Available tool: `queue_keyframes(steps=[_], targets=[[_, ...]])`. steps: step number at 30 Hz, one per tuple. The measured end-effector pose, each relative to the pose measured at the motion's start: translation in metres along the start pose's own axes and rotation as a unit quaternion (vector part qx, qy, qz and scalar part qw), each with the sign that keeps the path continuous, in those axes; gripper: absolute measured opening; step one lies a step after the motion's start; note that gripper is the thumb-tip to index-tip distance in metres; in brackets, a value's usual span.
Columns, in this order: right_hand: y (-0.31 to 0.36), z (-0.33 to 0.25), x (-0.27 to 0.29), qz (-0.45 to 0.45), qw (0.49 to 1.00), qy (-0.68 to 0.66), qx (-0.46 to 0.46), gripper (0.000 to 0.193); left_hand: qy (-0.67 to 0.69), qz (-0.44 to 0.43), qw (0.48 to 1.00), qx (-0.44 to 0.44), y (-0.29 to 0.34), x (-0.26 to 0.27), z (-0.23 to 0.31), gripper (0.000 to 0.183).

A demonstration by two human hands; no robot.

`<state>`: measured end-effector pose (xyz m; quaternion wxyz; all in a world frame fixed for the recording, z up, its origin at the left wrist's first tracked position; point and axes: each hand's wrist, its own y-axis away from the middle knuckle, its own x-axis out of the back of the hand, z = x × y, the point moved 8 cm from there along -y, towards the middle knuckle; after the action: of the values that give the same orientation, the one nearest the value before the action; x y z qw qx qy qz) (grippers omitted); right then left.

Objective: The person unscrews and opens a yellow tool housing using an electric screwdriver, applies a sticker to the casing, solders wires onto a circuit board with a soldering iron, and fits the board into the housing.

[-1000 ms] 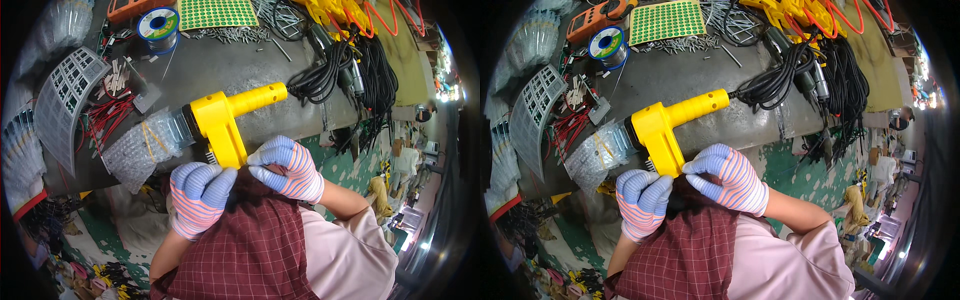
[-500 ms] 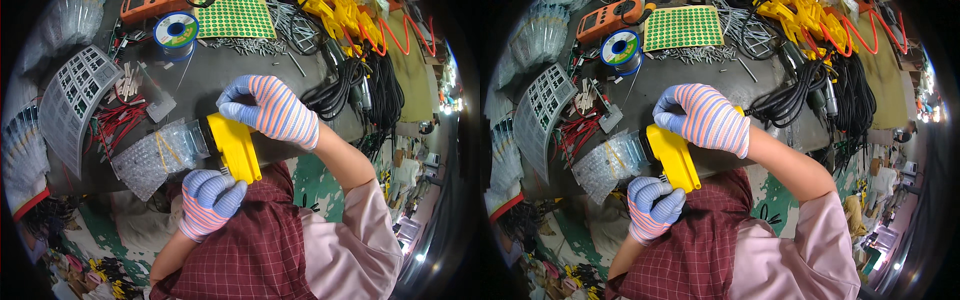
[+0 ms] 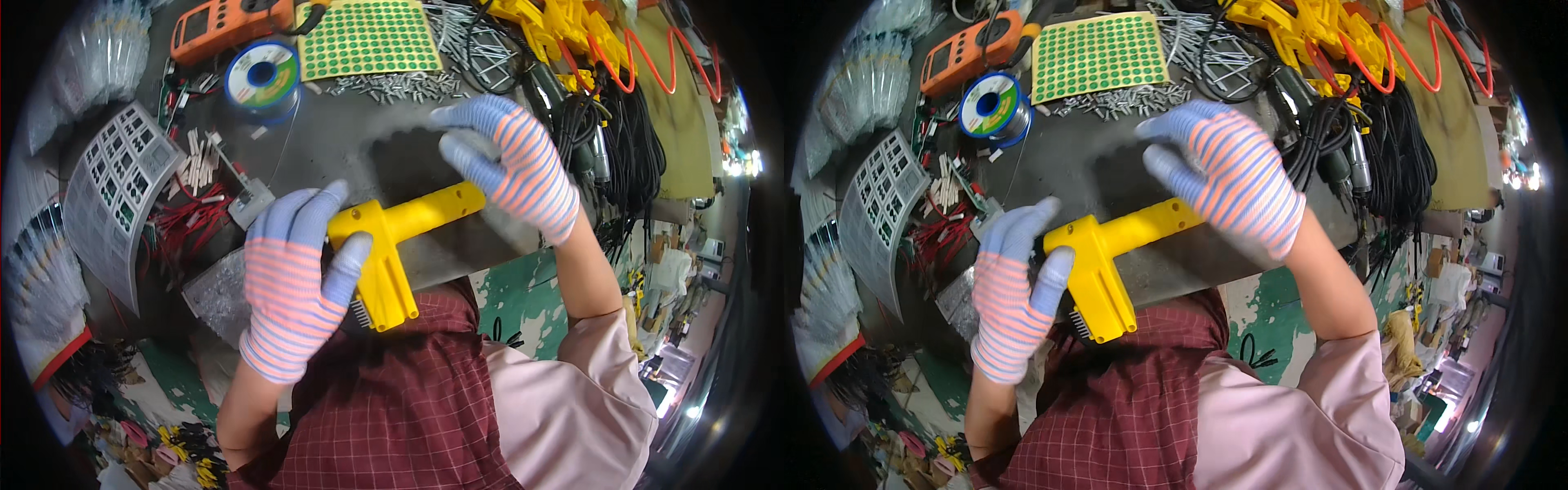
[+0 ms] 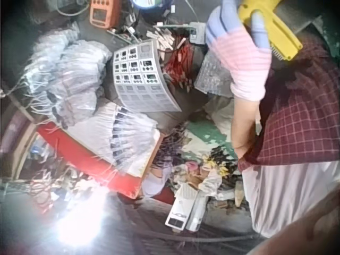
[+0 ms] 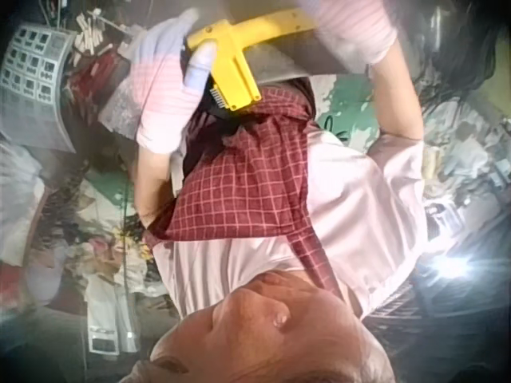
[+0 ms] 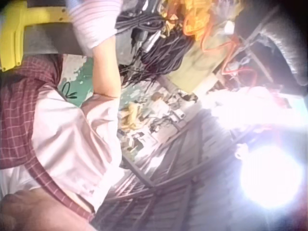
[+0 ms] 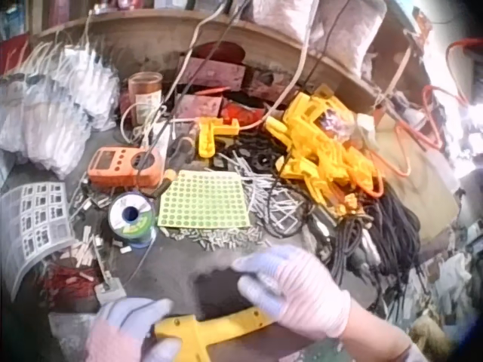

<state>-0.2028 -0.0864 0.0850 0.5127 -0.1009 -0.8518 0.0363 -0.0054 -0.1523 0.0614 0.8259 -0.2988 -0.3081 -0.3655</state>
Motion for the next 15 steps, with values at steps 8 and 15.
queue_keyframes(steps=[8,15], targets=[[-0.020,0.032,-0.031,-0.152,0.928,0.334,0.071,0.022,0.008,-0.055,0.998,-0.032,-0.032,-0.005,0.006,0.029],[-0.013,0.042,0.001,-0.028,0.988,0.146,0.046,0.018,-0.174,-0.028,0.981,-0.085,-0.101,-0.057,-0.018,0.019]])
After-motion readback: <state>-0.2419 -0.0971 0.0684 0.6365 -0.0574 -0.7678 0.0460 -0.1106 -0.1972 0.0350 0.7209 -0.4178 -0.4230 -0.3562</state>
